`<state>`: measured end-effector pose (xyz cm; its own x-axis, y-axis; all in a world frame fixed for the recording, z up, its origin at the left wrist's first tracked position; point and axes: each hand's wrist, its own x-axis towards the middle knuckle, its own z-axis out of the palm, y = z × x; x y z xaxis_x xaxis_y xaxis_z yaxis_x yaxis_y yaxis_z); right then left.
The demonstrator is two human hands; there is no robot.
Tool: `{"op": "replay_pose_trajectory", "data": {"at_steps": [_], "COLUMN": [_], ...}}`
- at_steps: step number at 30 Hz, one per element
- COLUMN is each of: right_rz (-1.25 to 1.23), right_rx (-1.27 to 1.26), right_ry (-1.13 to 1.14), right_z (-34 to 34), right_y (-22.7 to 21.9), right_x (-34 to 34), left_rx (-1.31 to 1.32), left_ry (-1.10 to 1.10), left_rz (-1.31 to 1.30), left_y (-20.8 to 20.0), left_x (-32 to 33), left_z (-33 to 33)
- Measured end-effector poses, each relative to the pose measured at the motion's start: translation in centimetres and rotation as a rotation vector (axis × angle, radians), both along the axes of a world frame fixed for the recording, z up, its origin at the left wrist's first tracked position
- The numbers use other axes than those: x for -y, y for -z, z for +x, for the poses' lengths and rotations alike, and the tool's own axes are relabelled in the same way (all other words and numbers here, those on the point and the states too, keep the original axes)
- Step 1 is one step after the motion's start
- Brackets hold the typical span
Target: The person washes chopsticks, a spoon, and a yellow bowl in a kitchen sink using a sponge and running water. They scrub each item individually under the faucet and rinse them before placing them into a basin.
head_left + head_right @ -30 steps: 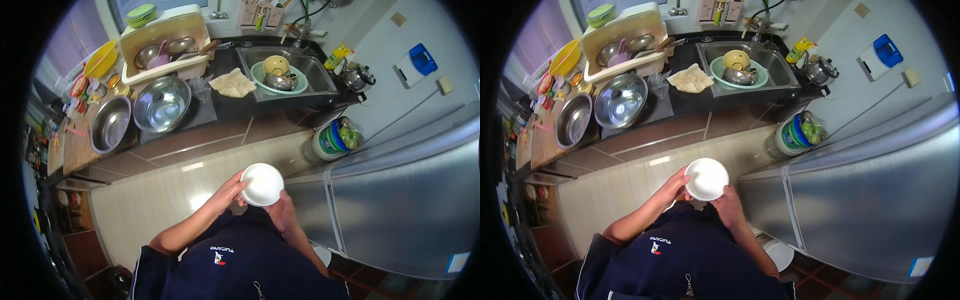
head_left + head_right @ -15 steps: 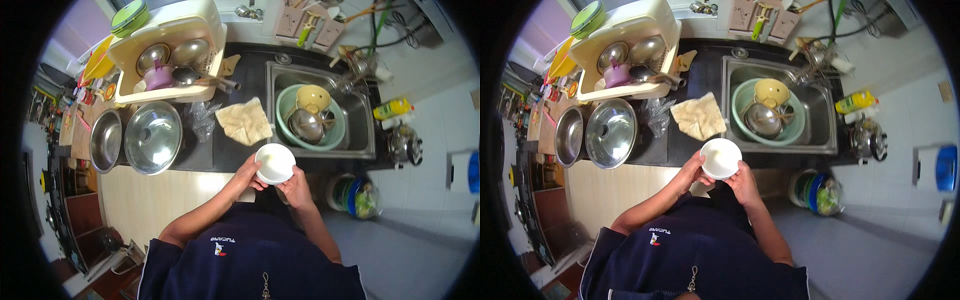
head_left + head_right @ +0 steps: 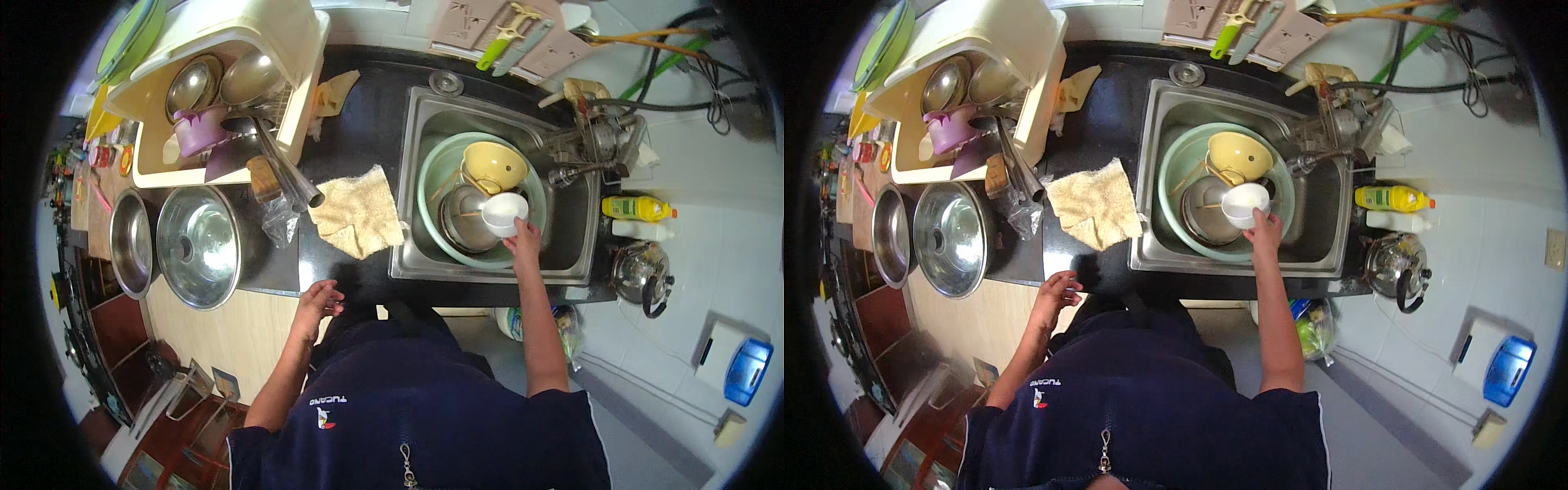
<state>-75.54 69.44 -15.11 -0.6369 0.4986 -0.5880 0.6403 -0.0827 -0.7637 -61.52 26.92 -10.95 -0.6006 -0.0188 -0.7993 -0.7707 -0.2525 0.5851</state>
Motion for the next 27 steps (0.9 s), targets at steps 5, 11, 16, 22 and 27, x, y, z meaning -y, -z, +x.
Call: {"op": "replay_pose_trajectory", "data": {"at_steps": [5,11,16,22,27], "right_rz": [-0.077,-0.124,-0.094,0.027,0.124], "right_rx": [0.241,0.316,0.359,0.359,0.196], "right_ry": [-0.118,-0.159,-0.193,-0.204,-0.292], "right_z": [0.0,-1.7,-2.3,-1.2,1.2], "right_y": [2.7,4.7,8.9,8.4,4.8], "right_x": [-0.8,0.4,-1.1,-2.6,-0.5], "left_rx": [-0.009,0.024,0.053,0.017,-0.058], "left_ry": [-0.026,-0.086,-0.170,-0.194,-0.208], "left_rz": [0.003,-0.052,-0.025,0.080,0.149], "left_y": [0.4,-0.6,-0.4,0.6,3.5], "left_x": [1.6,4.2,4.6,3.1,2.5], "left_z": [-0.1,0.7,1.9,2.8,3.5]}}
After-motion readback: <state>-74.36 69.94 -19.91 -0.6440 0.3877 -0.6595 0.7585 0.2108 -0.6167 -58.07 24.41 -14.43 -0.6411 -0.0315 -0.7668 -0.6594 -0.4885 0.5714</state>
